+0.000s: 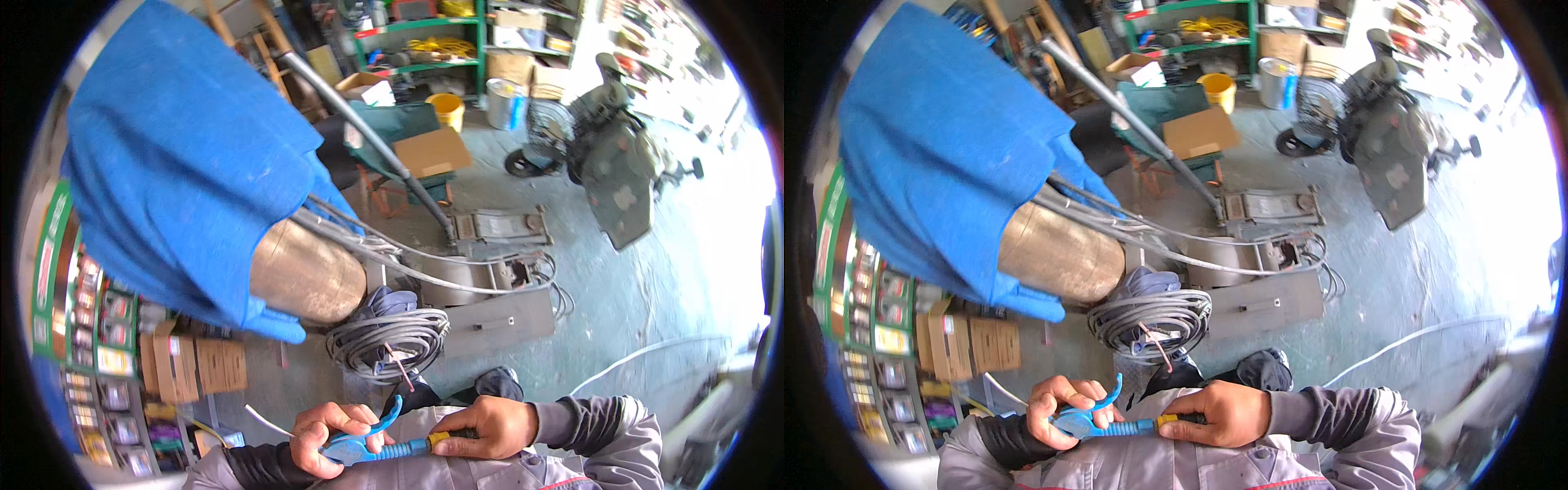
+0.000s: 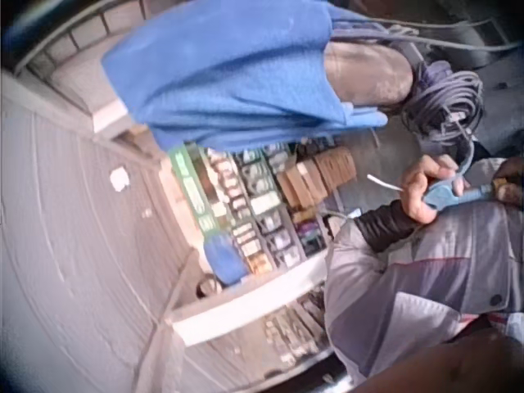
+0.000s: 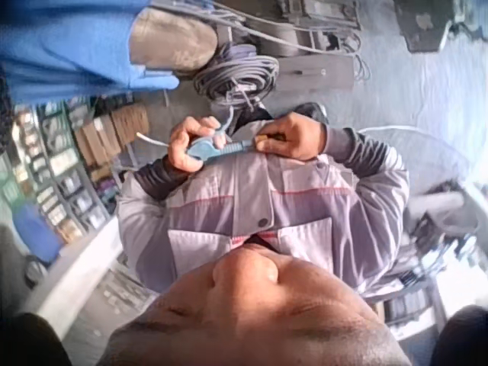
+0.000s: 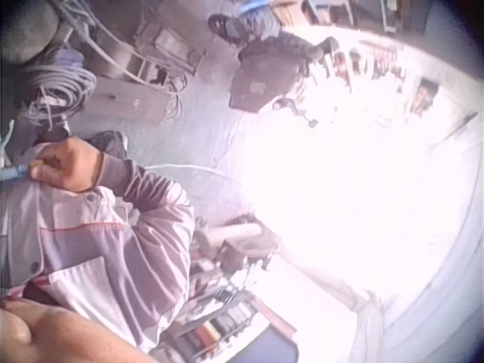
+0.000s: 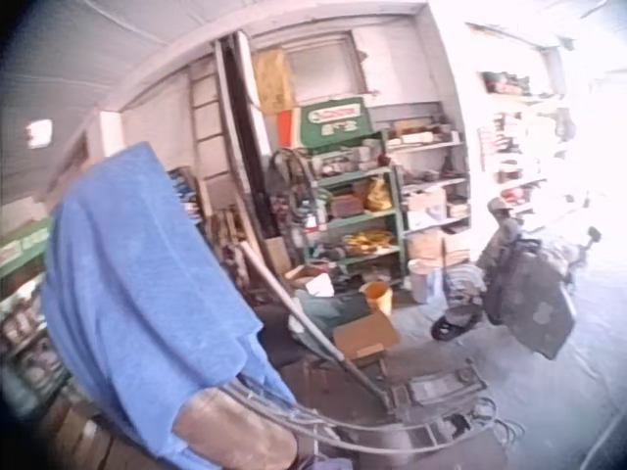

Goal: The person walks through a garage, picks up a yellow hose, coils it around a white pillar, then picks up a blue hose and coils it around a red pillar. The person then walks outside to pick up an orange tool and returns inside.

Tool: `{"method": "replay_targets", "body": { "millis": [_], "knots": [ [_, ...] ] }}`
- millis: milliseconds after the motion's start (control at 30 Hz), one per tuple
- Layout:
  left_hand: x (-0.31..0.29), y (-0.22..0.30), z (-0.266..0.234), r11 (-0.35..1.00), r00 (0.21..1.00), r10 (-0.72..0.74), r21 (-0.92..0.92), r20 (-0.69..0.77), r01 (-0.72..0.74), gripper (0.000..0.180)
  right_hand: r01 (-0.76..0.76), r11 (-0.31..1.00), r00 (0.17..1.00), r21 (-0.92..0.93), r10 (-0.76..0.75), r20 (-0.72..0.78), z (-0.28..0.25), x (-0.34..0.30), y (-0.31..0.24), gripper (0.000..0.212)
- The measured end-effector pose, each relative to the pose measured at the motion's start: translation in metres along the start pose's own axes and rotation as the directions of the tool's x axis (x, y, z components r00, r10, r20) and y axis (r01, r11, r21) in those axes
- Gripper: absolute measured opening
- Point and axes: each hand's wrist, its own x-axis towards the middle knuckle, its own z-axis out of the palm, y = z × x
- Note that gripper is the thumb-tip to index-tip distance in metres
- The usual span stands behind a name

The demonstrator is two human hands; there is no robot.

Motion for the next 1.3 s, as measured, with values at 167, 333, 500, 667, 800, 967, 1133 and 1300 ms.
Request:
{"method": "replay_targets", "body": {
  "millis": [167,333,500,667,800,967,1133,1300],
  "knots": [
    [0.040,-0.004,-0.080,0.741,0.975,-0.221,0.652,0.012,0.160,0.042,-0.156,0.960,0.924,-0.234,0.058,-0.379,0.031,0.043,0.004,0.065],
    [0.031,-0.067,-0.125,0.631,0.623,-0.768,-0.340,-0.147,0.697,0.048,-0.315,0.828,0.791,-0.465,-0.042,-0.610,0.089,0.088,0.038,0.089],
    [0.015,-0.103,-0.176,0.406,0.423,-0.906,-0.328,-0.024,0.853,0.066,-0.533,0.805,0.673,-0.261,0.216,-0.708,0.143,0.128,0.085,0.070],
    [-0.036,-0.102,-0.217,0.415,0.406,-0.905,-0.047,-0.126,0.909,0.073,-0.646,0.755,0.413,-0.111,0.224,-0.883,0.197,0.148,0.094,0.053],
    [-0.093,-0.076,-0.246,0.519,0.518,-0.854,-0.062,-0.038,0.852,0.062,-0.642,0.765,0.255,0.049,0.274,-0.927,0.224,0.159,0.079,0.050],
    [-0.139,-0.054,-0.280,0.586,0.583,-0.810,-0.042,-0.063,0.809,0.052,-0.709,0.705,0.260,0.013,0.279,-0.924,0.265,0.181,0.068,0.051],
    [-0.140,-0.036,-0.317,0.613,0.620,-0.775,0.096,-0.123,0.784,0.046,-0.745,0.666,0.344,-0.046,0.323,-0.882,0.319,0.232,0.084,0.059],
    [-0.143,-0.012,-0.361,0.652,0.658,-0.749,0.093,-0.078,0.752,0.037,-0.780,0.616,0.257,0.113,0.479,-0.839,0.352,0.278,0.123,0.059]
  ]
}}
